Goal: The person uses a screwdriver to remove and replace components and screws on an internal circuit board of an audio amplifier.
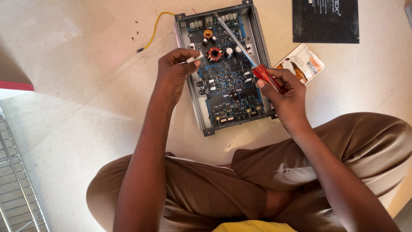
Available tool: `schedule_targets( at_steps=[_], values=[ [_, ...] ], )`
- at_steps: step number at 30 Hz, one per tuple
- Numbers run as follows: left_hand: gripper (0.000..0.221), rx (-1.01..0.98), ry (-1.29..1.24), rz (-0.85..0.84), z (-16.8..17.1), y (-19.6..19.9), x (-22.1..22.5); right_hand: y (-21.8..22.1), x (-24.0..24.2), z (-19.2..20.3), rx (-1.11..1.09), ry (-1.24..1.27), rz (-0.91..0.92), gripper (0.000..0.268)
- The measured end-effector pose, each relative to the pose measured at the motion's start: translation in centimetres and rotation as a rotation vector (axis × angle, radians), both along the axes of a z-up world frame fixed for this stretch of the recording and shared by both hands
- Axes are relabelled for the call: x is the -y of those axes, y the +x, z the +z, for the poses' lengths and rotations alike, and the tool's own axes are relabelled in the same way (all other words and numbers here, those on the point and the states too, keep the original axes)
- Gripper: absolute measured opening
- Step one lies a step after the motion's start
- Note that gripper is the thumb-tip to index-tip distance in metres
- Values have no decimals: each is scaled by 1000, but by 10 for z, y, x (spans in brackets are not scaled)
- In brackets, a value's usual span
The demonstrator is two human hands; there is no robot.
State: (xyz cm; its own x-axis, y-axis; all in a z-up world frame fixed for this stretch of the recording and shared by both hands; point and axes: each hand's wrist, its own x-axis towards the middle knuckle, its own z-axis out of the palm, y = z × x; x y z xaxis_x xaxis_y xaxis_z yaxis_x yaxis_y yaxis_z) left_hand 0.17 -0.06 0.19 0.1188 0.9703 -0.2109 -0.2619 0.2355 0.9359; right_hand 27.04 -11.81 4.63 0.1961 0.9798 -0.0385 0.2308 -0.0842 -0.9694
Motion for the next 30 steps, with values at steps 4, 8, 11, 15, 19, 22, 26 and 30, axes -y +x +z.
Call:
schedule_targets(
  at_steps=[4, 8, 11, 15, 19, 22, 26, 30],
  values=[
    [17, 121, -88, 137, 6, 1, 4, -3, -2, -1, -27, 9, 10, 33],
    [22, 397, -187, 310, -1, 6, 14, -1, 0, 0, -110, 8, 41, 32],
    [22, 700, -156, 384, -10, 13, 9, 6, 2, 6, -85, 49, 126, 32],
    [21, 912, -109, 325, -22, 30, -1, 24, 12, 16, 134, 121, 200, 32],
    [23, 816, -58, 247, -10, 34, -14, 31, 18, 31, 266, 86, 150, 34],
    [26, 764, -60, 186, 0, 36, -10, 34, 24, 41, 280, 71, 110, 34],
    [25, 696, -28, 130, 14, 41, -7, 37, 24, 54, 335, 121, 142, 34],
    [22, 696, 37, 52, 33, 47, -1, 41, 35, 68, 345, 62, 100, 34]
  ],
)
